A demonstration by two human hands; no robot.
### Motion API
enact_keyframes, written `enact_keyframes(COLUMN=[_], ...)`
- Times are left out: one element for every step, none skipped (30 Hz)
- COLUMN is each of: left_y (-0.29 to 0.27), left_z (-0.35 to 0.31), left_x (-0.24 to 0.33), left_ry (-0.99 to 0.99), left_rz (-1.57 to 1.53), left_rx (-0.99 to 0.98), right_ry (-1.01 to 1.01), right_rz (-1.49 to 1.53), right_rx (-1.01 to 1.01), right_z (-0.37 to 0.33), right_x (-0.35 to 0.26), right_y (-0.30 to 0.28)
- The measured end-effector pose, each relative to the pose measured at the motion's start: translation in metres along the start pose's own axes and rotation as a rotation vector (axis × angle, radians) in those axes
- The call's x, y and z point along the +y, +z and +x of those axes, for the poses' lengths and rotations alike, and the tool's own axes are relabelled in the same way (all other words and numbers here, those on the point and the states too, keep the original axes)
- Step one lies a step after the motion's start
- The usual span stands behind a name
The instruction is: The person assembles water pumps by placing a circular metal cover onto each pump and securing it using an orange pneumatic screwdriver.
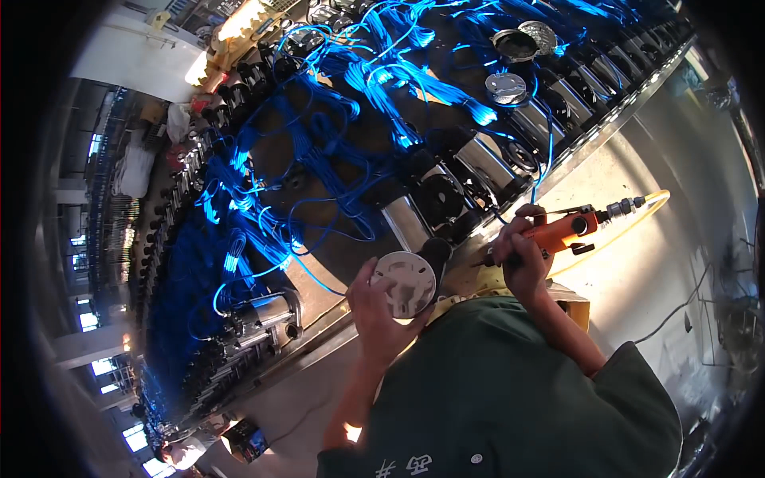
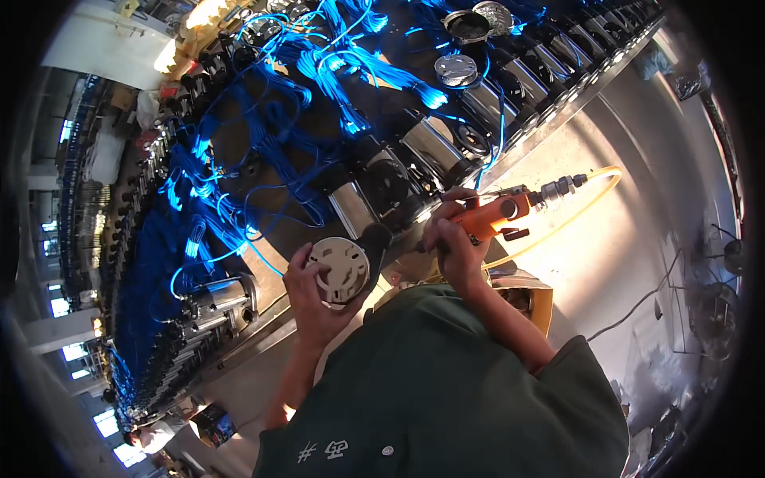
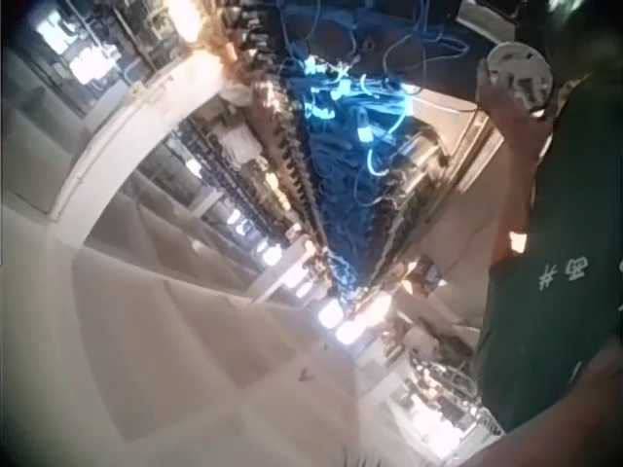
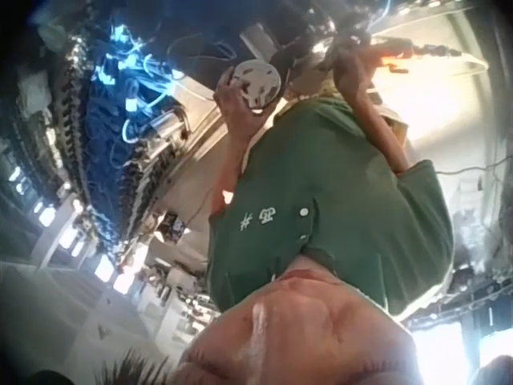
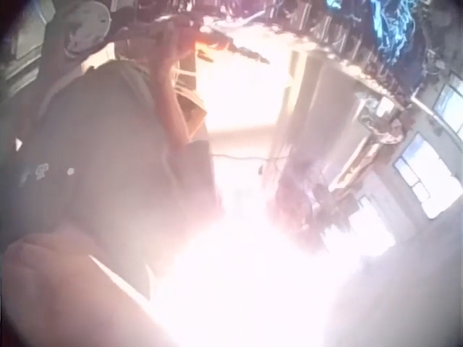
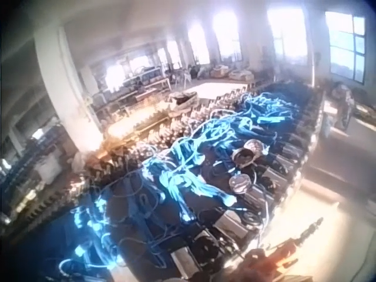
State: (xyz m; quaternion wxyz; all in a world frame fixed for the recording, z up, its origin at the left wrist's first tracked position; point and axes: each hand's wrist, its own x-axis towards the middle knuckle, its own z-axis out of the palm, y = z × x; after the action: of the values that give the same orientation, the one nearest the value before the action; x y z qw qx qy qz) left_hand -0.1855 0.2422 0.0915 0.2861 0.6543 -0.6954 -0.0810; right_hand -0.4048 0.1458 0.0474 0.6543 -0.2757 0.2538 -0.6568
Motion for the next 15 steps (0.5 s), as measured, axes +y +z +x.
enact_keyframes(left_y=[0.008, 0.014, 0.017, 0.020, 0.023, 0.023, 0.020, 0.015, 0.009, 0.004, 0.002, 0.000, -0.001, -0.001, -0.001], left_z=[-0.002, -0.003, -0.006, -0.008, -0.010, -0.008, -0.007, -0.005, -0.002, 0.003, 0.007, 0.008, 0.009, 0.009, 0.011], left_x=[0.002, 0.002, 0.002, 0.001, 0.001, 0.001, -0.001, -0.004, -0.007, -0.010, -0.011, -0.011, -0.011, -0.010, -0.009], left_ry=[-0.001, -0.003, -0.006, -0.009, -0.014, 0.003, 0.015, 0.026, 0.032, 0.037, 0.043, 0.038, 0.033, 0.030, 0.023], left_rz=[0.026, 0.051, 0.048, 0.046, 0.043, 0.045, 0.034, 0.023, -0.001, -0.025, -0.051, -0.048, -0.046, -0.045, -0.035], left_rx=[0.003, 0.005, 0.019, 0.032, 0.045, 0.043, -0.010, -0.062, -0.108, -0.153, -0.199, -0.207, -0.215, -0.224, -0.245], right_ry=[0.023, 0.022, 0.017, 0.013, 0.008, 0.001, -0.006, 0.002, 0.015, 0.027, 0.022, 0.037, 0.051, 0.063, 0.071], right_rz=[0.007, -0.019, -0.027, -0.035, -0.052, -0.059, -0.067, -0.069, -0.068, -0.068, -0.087, -0.082, -0.077, -0.073, -0.089], right_rx=[0.031, 0.038, 0.033, 0.029, 0.043, 0.059, 0.074, 0.095, 0.116, 0.137, 0.164, 0.171, 0.179, 0.188, 0.199], right_z=[-0.003, -0.005, -0.008, -0.010, -0.012, -0.014, -0.014, -0.015, -0.016, -0.017, -0.016, -0.016, -0.016, -0.016, -0.015], right_x=[-0.001, -0.003, -0.003, -0.003, -0.005, -0.005, -0.006, -0.008, -0.009, -0.011, -0.013, -0.013, -0.014, -0.016, -0.018], right_y=[0.003, 0.005, 0.004, 0.002, -0.001, -0.002, -0.004, -0.007, -0.009, -0.011, -0.011, -0.011, -0.012, -0.013, -0.014])
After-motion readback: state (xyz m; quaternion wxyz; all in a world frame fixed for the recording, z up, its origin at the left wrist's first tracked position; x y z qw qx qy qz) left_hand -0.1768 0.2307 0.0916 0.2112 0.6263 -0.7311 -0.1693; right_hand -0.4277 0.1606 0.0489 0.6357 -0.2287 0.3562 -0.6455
